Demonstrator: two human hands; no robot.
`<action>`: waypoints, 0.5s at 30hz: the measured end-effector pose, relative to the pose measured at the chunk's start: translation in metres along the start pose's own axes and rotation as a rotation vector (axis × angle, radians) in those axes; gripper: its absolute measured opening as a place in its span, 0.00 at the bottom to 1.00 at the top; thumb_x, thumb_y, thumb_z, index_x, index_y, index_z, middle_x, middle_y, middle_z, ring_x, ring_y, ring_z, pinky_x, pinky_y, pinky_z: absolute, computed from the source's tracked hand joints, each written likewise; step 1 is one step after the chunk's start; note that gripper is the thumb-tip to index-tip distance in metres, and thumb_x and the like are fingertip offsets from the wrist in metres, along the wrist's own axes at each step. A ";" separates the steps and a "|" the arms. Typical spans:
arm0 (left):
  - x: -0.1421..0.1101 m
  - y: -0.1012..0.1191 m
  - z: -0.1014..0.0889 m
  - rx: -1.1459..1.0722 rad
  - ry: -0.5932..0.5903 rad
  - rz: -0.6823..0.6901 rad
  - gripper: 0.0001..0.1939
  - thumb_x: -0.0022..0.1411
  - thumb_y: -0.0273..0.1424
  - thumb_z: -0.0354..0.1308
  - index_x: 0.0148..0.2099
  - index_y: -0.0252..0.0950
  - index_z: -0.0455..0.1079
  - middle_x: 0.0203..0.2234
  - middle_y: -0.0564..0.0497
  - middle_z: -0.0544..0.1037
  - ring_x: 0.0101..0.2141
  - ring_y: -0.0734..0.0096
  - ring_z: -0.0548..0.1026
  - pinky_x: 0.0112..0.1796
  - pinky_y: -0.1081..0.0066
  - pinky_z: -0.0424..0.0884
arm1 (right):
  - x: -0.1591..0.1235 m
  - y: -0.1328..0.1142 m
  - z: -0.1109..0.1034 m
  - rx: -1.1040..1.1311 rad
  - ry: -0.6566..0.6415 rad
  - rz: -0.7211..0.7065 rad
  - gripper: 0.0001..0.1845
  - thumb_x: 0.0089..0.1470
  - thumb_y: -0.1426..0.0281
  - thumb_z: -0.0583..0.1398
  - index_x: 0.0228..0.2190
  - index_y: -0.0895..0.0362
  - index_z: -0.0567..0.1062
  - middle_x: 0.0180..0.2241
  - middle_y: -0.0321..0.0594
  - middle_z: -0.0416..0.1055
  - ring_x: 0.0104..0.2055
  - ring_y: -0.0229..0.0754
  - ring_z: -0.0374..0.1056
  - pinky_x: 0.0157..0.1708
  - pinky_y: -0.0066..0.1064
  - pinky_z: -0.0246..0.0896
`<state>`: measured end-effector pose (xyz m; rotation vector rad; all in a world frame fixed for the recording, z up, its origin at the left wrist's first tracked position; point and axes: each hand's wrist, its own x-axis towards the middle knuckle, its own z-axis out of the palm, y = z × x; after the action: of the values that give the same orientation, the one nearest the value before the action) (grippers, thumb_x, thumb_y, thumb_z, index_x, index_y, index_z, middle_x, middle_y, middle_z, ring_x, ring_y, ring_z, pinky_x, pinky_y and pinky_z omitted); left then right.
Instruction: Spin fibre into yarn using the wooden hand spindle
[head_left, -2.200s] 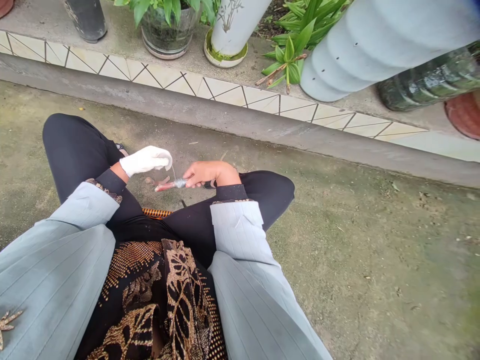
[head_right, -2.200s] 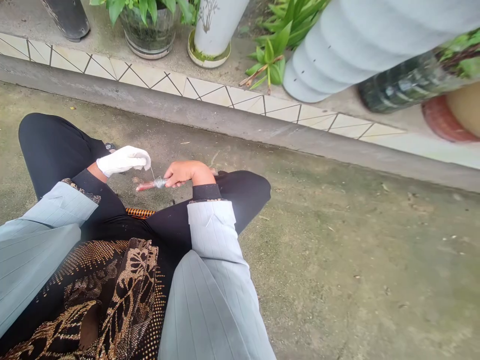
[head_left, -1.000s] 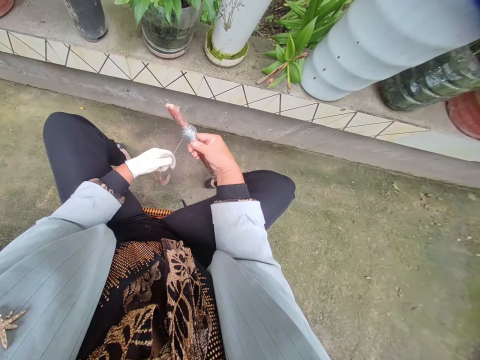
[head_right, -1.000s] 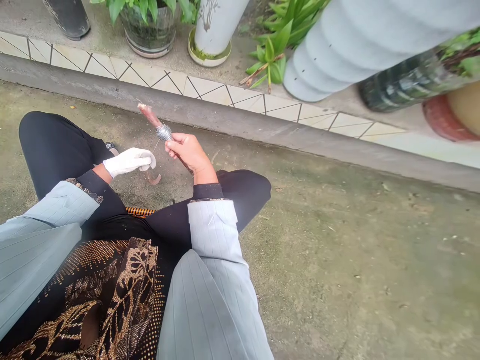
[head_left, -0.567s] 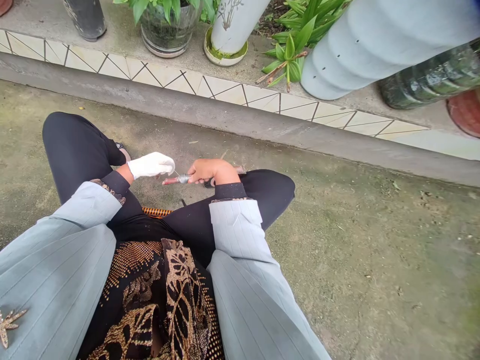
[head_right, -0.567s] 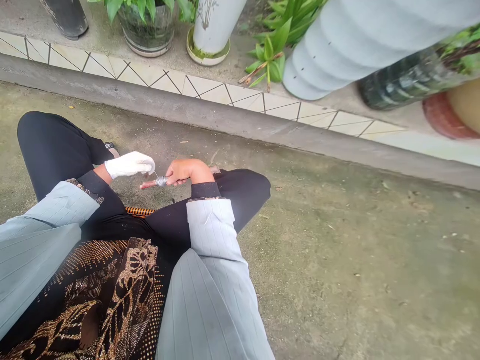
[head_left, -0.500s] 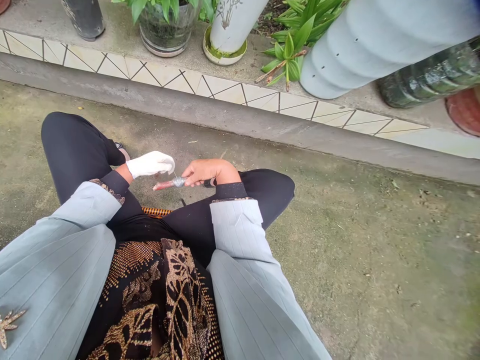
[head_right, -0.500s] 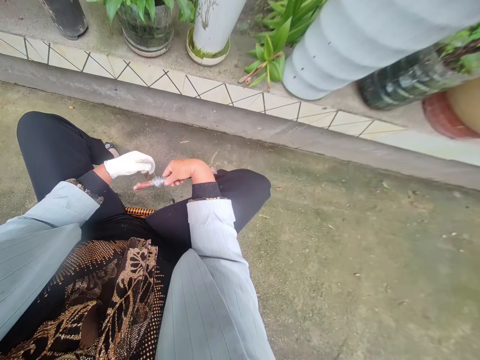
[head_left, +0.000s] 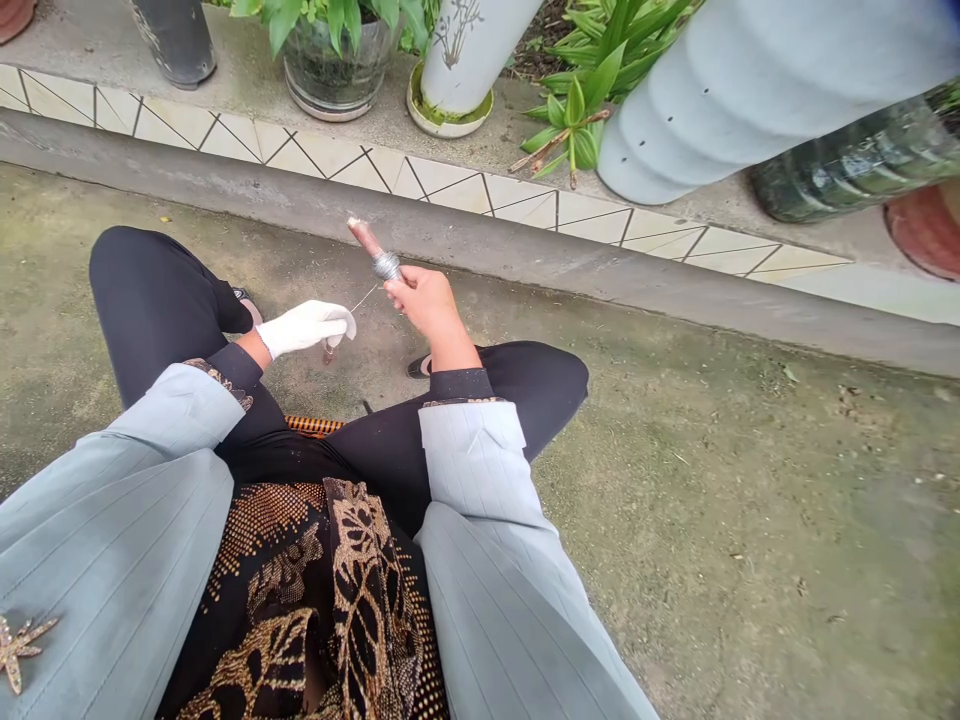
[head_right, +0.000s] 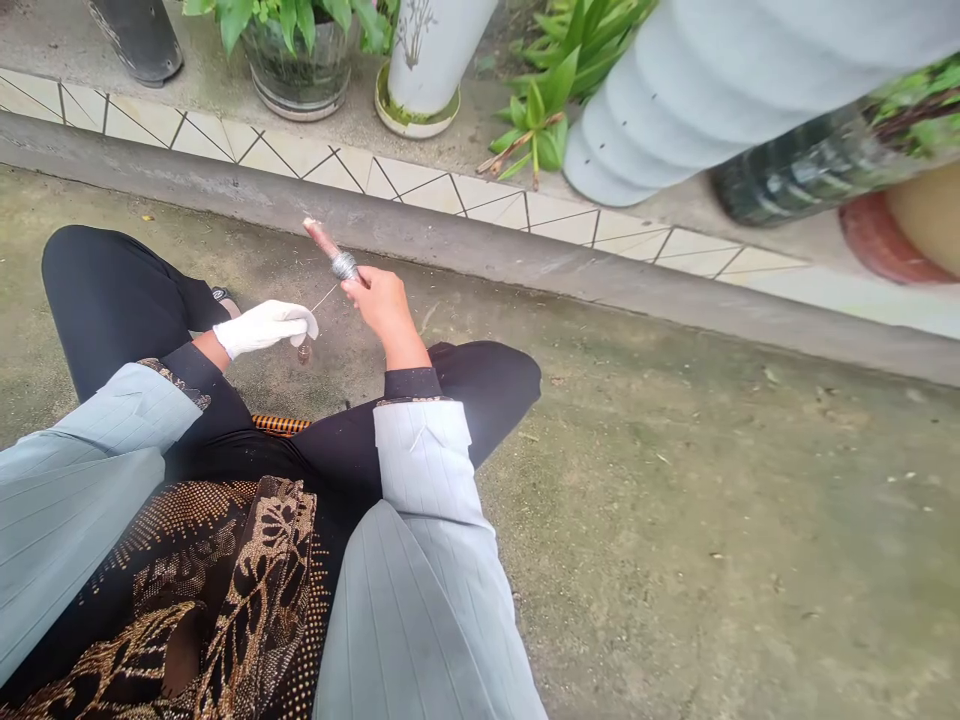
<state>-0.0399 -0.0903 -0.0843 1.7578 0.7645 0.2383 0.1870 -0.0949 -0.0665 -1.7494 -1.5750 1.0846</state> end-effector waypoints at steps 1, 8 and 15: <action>-0.001 0.003 -0.001 0.050 -0.011 0.000 0.18 0.64 0.40 0.50 0.41 0.32 0.75 0.23 0.52 0.74 0.26 0.75 0.70 0.31 0.76 0.65 | 0.000 -0.001 0.000 -0.165 0.003 0.028 0.08 0.55 0.67 0.59 0.31 0.59 0.75 0.29 0.41 0.72 0.30 0.37 0.65 0.30 0.28 0.57; -0.004 0.011 -0.001 0.329 -0.011 -0.076 0.17 0.61 0.38 0.51 0.38 0.32 0.76 0.26 0.52 0.76 0.27 0.73 0.69 0.32 0.74 0.63 | -0.012 -0.014 -0.004 -0.585 -0.836 0.251 0.07 0.53 0.71 0.61 0.28 0.61 0.78 0.25 0.41 0.73 0.25 0.36 0.63 0.29 0.30 0.57; 0.000 0.009 0.001 -0.430 0.190 -0.061 0.10 0.53 0.36 0.62 0.30 0.32 0.73 0.20 0.53 0.73 0.23 0.74 0.66 0.28 0.73 0.63 | -0.017 -0.011 -0.009 0.227 -0.940 -0.094 0.11 0.47 0.65 0.65 0.29 0.60 0.76 0.24 0.34 0.69 0.24 0.32 0.60 0.26 0.26 0.56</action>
<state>-0.0361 -0.0922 -0.0767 1.3155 0.8316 0.4956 0.1885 -0.1088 -0.0497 -1.0155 -1.8868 2.1161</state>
